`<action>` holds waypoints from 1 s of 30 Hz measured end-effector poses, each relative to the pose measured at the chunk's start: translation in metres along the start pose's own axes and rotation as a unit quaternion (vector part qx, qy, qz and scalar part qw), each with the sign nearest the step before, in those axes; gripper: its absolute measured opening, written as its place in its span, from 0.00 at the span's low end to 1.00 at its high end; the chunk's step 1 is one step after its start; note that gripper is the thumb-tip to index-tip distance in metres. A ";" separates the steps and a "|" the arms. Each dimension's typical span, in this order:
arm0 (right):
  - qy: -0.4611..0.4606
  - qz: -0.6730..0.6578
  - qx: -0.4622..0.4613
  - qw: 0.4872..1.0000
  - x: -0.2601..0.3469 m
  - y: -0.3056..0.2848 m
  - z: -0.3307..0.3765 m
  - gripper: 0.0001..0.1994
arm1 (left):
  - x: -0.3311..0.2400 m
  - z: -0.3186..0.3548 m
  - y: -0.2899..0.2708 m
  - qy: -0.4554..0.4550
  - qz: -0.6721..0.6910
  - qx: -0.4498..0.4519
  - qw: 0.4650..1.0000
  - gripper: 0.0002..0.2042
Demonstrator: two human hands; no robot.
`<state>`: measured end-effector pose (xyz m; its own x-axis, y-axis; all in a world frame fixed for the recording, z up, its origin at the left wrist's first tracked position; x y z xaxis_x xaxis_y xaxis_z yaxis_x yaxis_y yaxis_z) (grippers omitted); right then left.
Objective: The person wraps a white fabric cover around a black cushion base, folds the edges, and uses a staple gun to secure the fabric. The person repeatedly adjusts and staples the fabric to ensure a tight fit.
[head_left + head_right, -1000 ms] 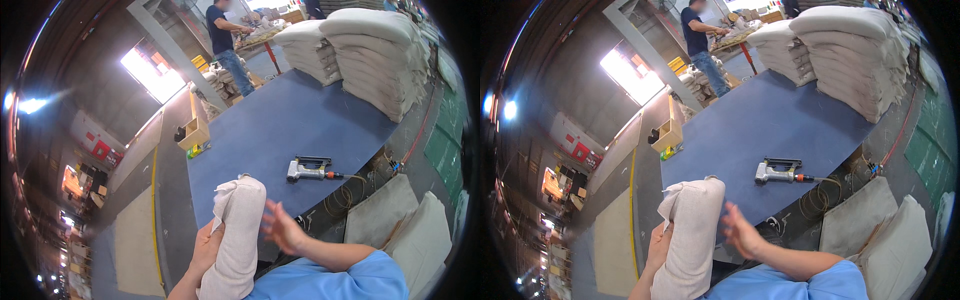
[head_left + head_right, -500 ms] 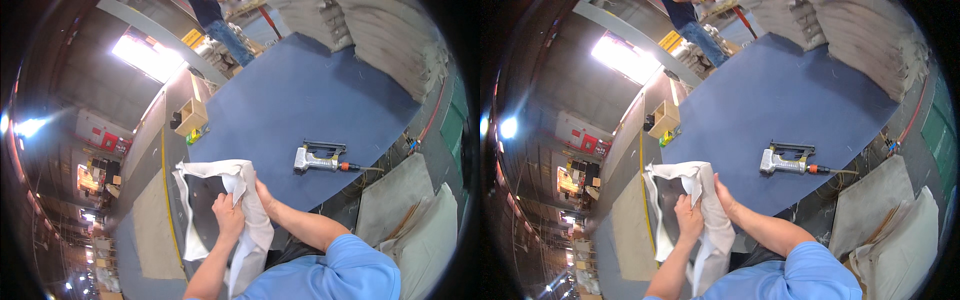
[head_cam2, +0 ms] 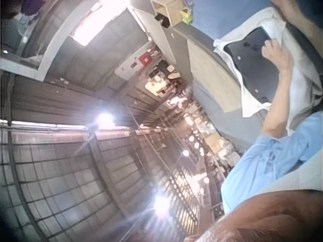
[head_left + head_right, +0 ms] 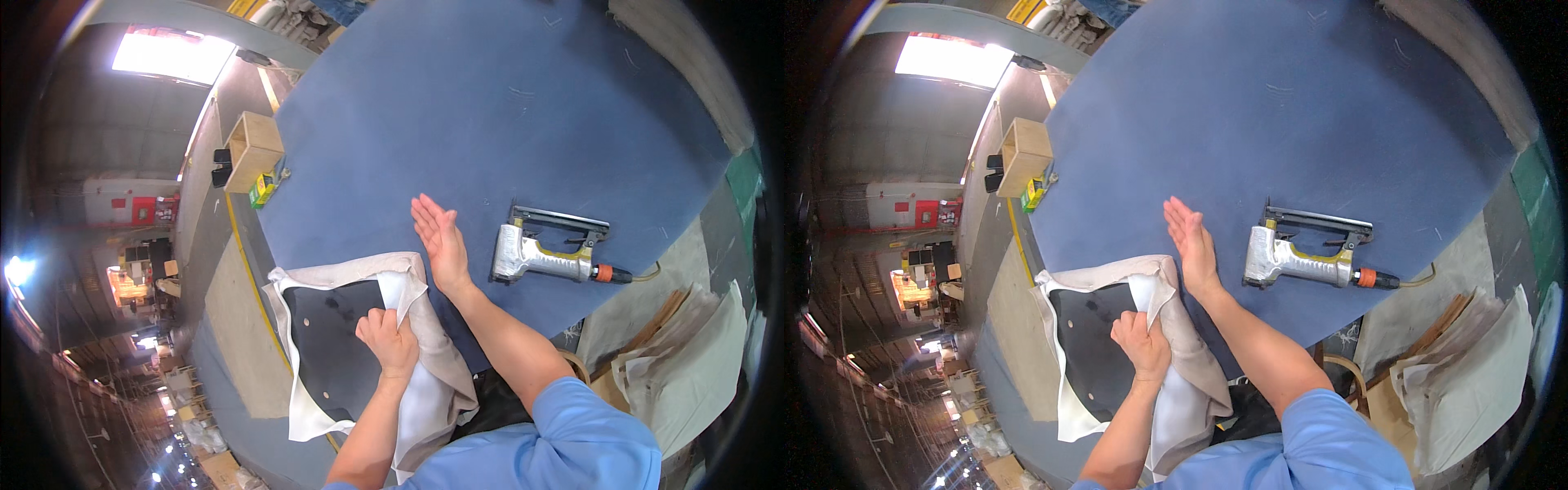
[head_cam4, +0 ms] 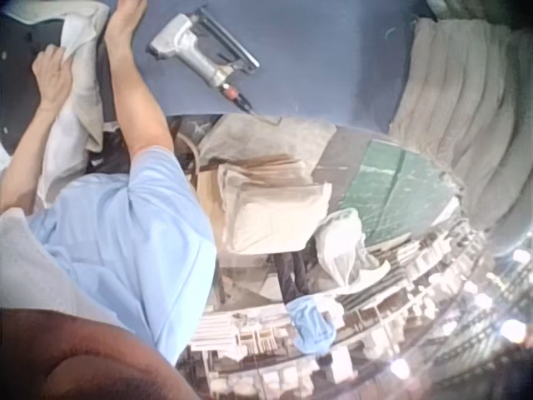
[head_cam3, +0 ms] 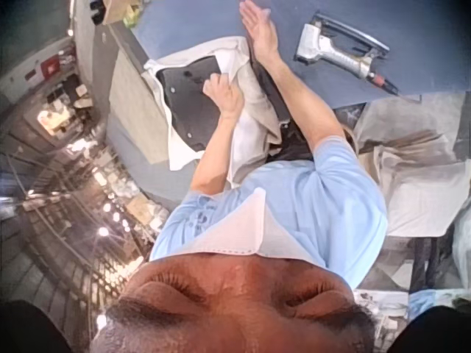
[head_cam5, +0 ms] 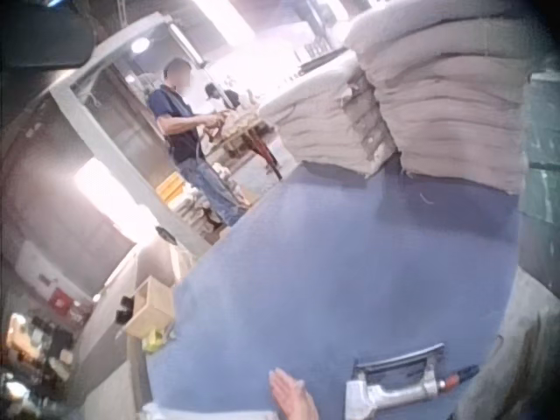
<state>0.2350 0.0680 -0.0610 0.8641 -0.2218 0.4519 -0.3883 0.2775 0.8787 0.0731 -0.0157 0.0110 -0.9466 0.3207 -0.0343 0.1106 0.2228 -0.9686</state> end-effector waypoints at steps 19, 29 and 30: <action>-0.073 -0.026 -0.029 0.997 -0.022 0.007 0.020 0.47 | 0.005 0.004 0.001 -0.032 0.081 0.024 0.996 0.03; -0.047 0.043 -0.003 0.998 -0.022 0.007 0.046 0.44 | 0.009 0.005 0.002 -0.036 0.102 0.014 0.994 0.04; -0.043 0.047 -0.002 0.998 -0.022 0.008 0.048 0.44 | 0.009 0.004 0.002 -0.036 0.107 0.011 0.994 0.04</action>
<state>0.1980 0.0299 -0.0566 0.7936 -0.2740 0.5433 -0.4644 0.3043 0.8317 0.0638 -0.0159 0.0077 -0.9210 0.2927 -0.2570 0.3063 0.1366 -0.9421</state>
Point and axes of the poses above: each hand's wrist, its own z-axis away from the middle knuckle, its own y-axis out of the palm, x = y × z, the point moved 5 cm from there along -z, towards the middle knuckle, and after that the axes turned 7 degrees about -z, right-handed, at the moved point
